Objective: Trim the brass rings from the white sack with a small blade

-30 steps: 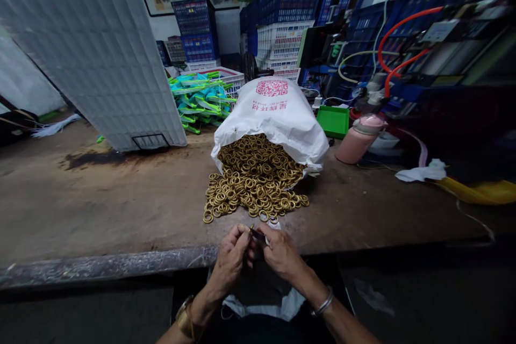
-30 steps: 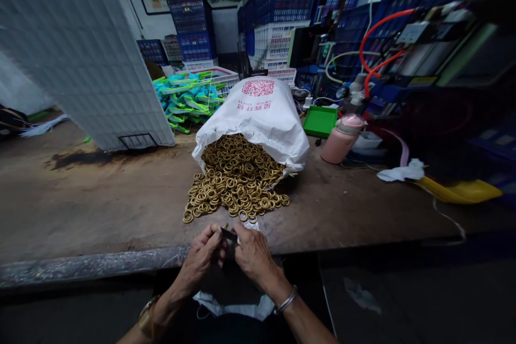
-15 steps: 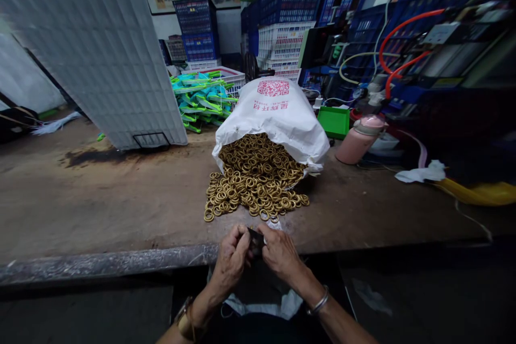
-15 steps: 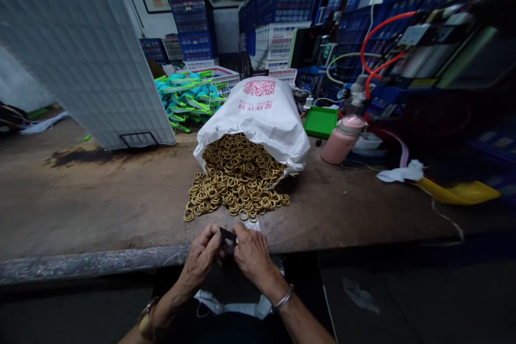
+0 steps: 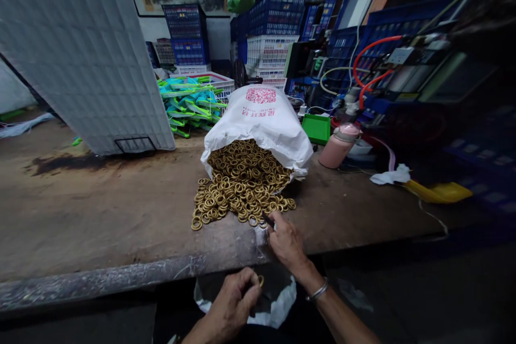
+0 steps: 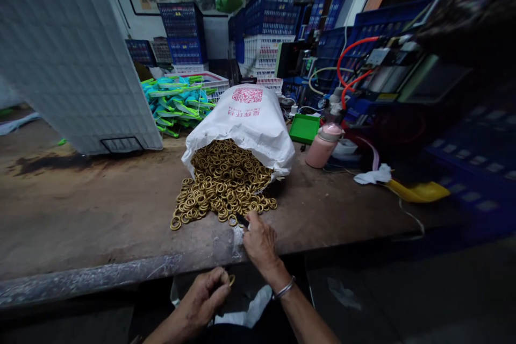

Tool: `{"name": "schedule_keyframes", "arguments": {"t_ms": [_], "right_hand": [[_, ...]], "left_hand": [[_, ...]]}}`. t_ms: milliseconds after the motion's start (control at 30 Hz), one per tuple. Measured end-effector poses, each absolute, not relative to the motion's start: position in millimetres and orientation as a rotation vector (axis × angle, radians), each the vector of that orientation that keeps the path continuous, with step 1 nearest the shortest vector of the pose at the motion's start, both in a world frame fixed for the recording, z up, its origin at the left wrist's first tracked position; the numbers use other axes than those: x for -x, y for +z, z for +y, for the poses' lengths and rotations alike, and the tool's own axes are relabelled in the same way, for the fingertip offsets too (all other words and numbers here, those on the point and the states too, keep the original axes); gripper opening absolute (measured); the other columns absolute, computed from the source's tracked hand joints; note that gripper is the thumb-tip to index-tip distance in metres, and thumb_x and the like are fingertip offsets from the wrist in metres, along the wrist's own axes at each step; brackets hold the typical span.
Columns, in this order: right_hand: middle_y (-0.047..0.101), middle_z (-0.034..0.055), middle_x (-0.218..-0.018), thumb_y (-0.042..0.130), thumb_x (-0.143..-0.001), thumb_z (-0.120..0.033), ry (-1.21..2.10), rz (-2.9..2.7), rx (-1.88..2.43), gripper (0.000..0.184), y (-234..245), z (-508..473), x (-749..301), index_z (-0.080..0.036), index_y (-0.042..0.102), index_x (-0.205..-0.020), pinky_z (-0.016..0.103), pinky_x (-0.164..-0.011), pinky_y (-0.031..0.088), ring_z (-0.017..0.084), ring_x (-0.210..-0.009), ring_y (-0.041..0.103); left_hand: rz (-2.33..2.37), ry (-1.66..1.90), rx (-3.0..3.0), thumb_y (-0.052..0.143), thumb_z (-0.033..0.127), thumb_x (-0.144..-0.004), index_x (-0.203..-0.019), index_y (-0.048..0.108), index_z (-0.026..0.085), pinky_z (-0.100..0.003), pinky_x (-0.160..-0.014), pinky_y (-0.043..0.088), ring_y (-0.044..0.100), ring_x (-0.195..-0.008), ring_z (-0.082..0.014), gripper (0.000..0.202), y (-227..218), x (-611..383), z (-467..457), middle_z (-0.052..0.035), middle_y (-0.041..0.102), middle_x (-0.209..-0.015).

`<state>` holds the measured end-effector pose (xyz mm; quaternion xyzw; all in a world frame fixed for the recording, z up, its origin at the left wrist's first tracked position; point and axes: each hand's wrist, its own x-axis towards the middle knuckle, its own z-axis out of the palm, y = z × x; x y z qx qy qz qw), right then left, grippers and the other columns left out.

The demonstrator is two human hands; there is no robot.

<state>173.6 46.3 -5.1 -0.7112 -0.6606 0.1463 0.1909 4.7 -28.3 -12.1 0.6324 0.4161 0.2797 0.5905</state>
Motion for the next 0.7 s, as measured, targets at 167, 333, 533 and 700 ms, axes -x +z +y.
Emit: {"name": "schedule_keyframes", "arguments": {"t_ms": [167, 333, 533, 700], "right_hand": [[0.062, 0.0114, -0.100, 0.040, -0.084, -0.039, 0.172, -1.681, 2.163, 0.032, -8, 75, -218, -0.016, 0.049, -0.105, 0.026, -0.064, 0.035, 0.020, -0.083, 0.059], [0.066, 0.0111, -0.086, 0.036, -0.084, -0.048, 0.188, -1.763, 2.338, 0.040, -13, 90, -228, -0.019, 0.047, -0.110, 0.028, -0.061, 0.035, 0.023, -0.077, 0.062], [0.066, 0.0072, -0.087, 0.041, -0.084, -0.039, 0.123, -1.911, 2.179, 0.028, -19, 85, -198, -0.021, 0.044, -0.106, 0.025, -0.059, 0.033, 0.021, -0.074, 0.063], [0.066, 0.0069, -0.087, 0.043, -0.084, -0.031, 0.127, -1.973, 2.149, 0.024, -19, 83, -179, -0.019, 0.044, -0.103, 0.025, -0.057, 0.033, 0.021, -0.075, 0.063]], "left_hand": [[1.112, 0.615, -1.641, 0.051, 0.021, -0.073, -0.093, 0.058, 0.021, -0.021, -0.056, 0.034, 0.045, -0.057, -0.0126, 0.021, -42, 0, -26, 0.0015, 0.052, -0.061], [1.096, 0.613, -1.697, 0.050, 0.021, -0.072, -0.089, 0.061, 0.020, -0.021, -0.055, 0.035, 0.047, -0.057, -0.0131, 0.019, -34, -1, -21, 0.0004, 0.056, -0.063], [1.362, 1.079, -1.604, 0.047, 0.032, -0.079, -0.077, 0.061, 0.019, -0.022, -0.058, 0.041, 0.052, -0.059, -0.0142, 0.019, -18, 20, 14, 0.0002, 0.056, -0.062], [1.688, 1.482, -1.491, 0.054, 0.038, -0.072, -0.082, 0.060, 0.019, -0.030, -0.071, 0.046, 0.058, -0.078, -0.0202, 0.023, -27, 64, 63, -0.0042, 0.061, -0.080]]}}
